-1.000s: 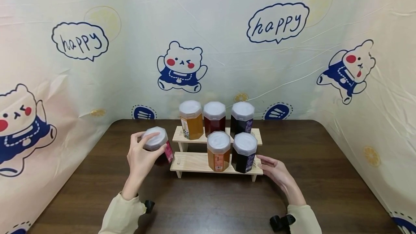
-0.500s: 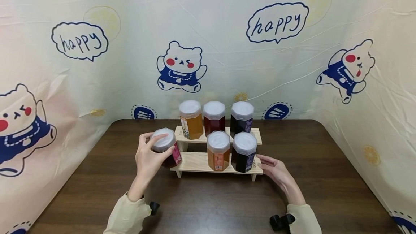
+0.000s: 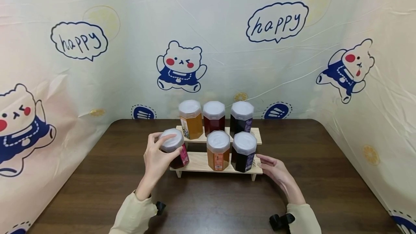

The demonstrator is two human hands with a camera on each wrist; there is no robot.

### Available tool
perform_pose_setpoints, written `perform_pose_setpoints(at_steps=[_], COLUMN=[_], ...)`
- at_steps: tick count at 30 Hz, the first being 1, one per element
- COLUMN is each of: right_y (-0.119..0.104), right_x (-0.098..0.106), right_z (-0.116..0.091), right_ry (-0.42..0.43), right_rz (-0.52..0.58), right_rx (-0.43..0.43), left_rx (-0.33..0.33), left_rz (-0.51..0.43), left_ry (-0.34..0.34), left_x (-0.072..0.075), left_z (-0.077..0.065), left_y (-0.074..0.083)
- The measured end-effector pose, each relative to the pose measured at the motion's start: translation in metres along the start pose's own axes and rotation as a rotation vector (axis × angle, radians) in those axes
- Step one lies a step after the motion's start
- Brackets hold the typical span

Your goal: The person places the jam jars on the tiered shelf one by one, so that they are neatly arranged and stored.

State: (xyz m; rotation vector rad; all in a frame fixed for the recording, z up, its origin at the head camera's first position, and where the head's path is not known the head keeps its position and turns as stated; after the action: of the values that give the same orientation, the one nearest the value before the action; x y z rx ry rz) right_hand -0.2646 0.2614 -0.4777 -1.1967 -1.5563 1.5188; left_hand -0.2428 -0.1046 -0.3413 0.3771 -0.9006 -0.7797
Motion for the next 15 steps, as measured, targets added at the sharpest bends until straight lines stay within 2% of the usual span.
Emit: perform_pose_setpoints(at_steps=[15], right_y=[0.0], right_x=[0.001], right_z=[0.0], right_ry=[0.013], right_rz=[-0.044], right_rx=[-0.011], left_rx=[-0.027], left_rz=[-0.018], left_ry=[-0.022], left_x=[-0.017], left_z=[-0.001], left_y=[0.012])
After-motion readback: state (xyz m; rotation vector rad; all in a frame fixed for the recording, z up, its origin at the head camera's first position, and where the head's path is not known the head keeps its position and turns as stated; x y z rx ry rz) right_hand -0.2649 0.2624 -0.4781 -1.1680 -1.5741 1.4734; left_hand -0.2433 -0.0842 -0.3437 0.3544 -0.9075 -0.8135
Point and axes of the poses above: each hand's wrist, its own z-axis towards the middle knuckle, its own x-axis out of the back of the hand, y = z × x, the point moved 6 cm from there along z, towards the middle knuckle, and after that the axes turned 13 degrees about -y, right-handed, at the moved point
